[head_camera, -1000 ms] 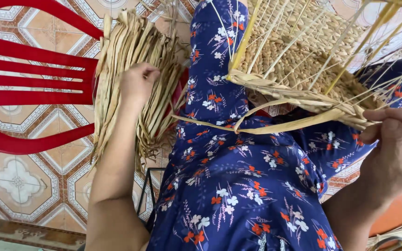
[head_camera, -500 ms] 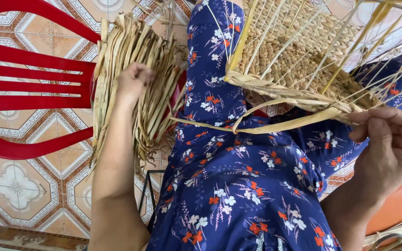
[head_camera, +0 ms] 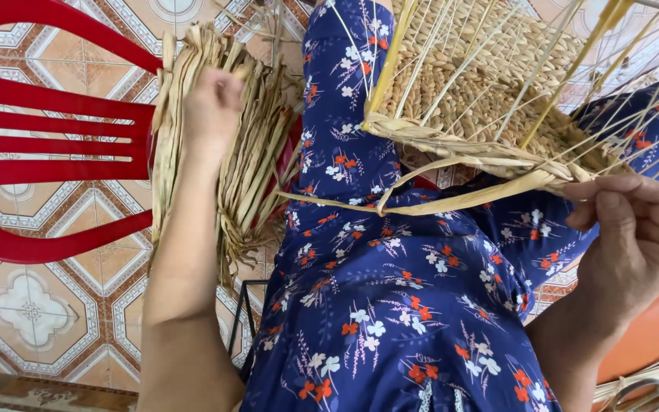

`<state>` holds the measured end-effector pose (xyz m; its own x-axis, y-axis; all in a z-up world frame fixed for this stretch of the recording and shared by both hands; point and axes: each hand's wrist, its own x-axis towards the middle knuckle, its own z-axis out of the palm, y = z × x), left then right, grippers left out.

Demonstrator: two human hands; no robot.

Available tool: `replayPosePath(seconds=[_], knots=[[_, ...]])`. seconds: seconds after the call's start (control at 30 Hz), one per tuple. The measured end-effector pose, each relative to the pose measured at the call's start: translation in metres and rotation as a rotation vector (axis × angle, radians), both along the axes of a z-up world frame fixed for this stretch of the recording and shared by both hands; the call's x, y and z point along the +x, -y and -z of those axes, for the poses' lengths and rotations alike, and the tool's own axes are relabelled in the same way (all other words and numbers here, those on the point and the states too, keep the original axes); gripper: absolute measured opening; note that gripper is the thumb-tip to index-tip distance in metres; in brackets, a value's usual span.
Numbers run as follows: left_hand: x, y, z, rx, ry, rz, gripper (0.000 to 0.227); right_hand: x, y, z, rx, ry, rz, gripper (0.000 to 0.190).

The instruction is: The person weaves dried water hyacinth stalks through a frame by hand, pulling individual fibers from a bundle and wrapping them around vertical supports. They press the woven layers together and occasionally use shears to trim excess material.

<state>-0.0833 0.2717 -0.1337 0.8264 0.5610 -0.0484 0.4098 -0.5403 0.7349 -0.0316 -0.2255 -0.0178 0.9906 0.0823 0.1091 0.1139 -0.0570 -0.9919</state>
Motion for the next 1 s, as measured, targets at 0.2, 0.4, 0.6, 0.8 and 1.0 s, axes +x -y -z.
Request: replayPosePath(seconds=[0.2,0.4,0.6,0.8,1.0], knots=[[-0.012,0.028,0.089,-0.018,-0.550,0.004,0.019,0.001,0.002,-0.001,0.013,0.003,-0.007,0.004],[-0.029,0.007,0.118,0.299,-0.575,-0.022,0.027,0.000,-0.002,-0.003,-0.010,-0.009,-0.010,0.002],[-0.031,-0.009,0.061,-0.393,-0.270,-0.098,0.016,-0.001,-0.035,-0.025,-0.032,0.061,0.009,0.002],[-0.030,0.022,-0.030,-0.750,0.056,0.110,0.013,-0.007,-0.104,-0.045,-0.297,0.081,-0.294,0.015],[-0.027,0.067,-0.097,-0.760,0.078,0.450,0.015,0.008,-0.162,-0.051,-0.394,0.024,-0.516,0.057]])
